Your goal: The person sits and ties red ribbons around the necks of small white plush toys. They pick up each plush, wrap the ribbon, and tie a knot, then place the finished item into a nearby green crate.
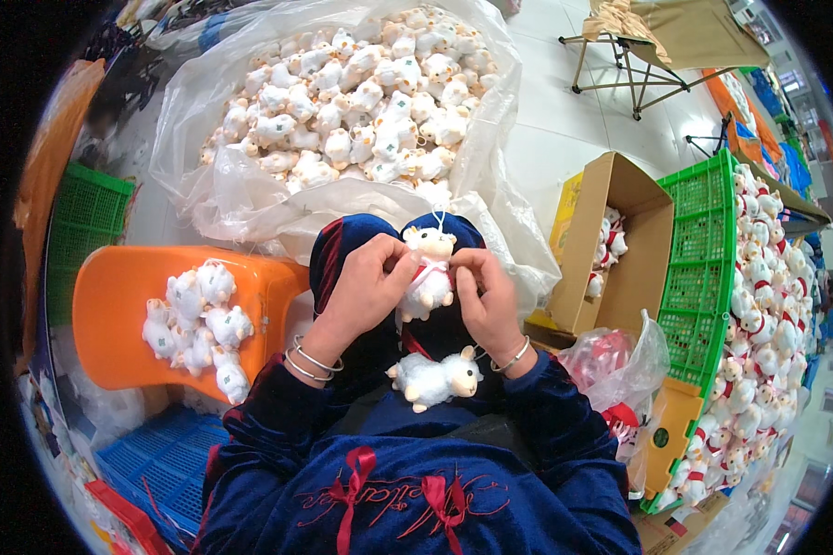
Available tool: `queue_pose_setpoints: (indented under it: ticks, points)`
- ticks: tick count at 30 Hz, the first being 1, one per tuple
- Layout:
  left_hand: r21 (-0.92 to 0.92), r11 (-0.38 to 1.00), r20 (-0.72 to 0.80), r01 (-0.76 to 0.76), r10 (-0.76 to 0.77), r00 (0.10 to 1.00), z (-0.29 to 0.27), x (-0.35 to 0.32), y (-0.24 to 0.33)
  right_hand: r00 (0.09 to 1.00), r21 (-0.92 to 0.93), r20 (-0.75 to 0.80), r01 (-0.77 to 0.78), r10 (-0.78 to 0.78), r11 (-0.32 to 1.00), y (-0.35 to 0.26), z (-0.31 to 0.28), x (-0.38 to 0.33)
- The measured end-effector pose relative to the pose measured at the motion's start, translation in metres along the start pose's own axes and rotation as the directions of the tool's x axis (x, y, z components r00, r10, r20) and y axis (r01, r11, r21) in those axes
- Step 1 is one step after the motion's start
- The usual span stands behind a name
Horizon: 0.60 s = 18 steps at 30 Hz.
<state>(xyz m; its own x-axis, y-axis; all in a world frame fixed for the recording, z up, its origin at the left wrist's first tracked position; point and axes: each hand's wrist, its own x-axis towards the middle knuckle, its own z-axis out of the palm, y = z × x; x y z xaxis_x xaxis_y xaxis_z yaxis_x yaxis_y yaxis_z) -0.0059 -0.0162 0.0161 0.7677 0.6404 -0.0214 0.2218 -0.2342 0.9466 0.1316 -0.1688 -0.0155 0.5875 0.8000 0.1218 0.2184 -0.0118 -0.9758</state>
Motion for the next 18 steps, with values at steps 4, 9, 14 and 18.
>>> queue_pose_setpoints:
  ticks: [4,9,14,18]
  points:
    - [0.113,0.993,0.02,0.028,-0.031,0.999,0.003,-0.002,0.006,0.988,0.049,0.066,-0.143,0.14,0.988,-0.008,-0.003,0.002]
    - [0.168,0.985,0.008,-0.043,0.042,0.999,0.005,-0.002,0.003,0.952,-0.078,0.16,-0.25,0.26,0.965,-0.014,-0.011,0.009]
    - [0.142,0.988,0.022,-0.062,0.06,0.998,0.004,-0.003,0.002,0.992,-0.233,0.092,-0.058,0.082,0.971,-0.028,-0.017,0.017]
    - [0.077,0.992,-0.014,-0.103,0.105,0.994,0.011,-0.004,0.001,0.95,-0.445,0.202,0.304,-0.236,0.842,-0.05,-0.011,0.014]
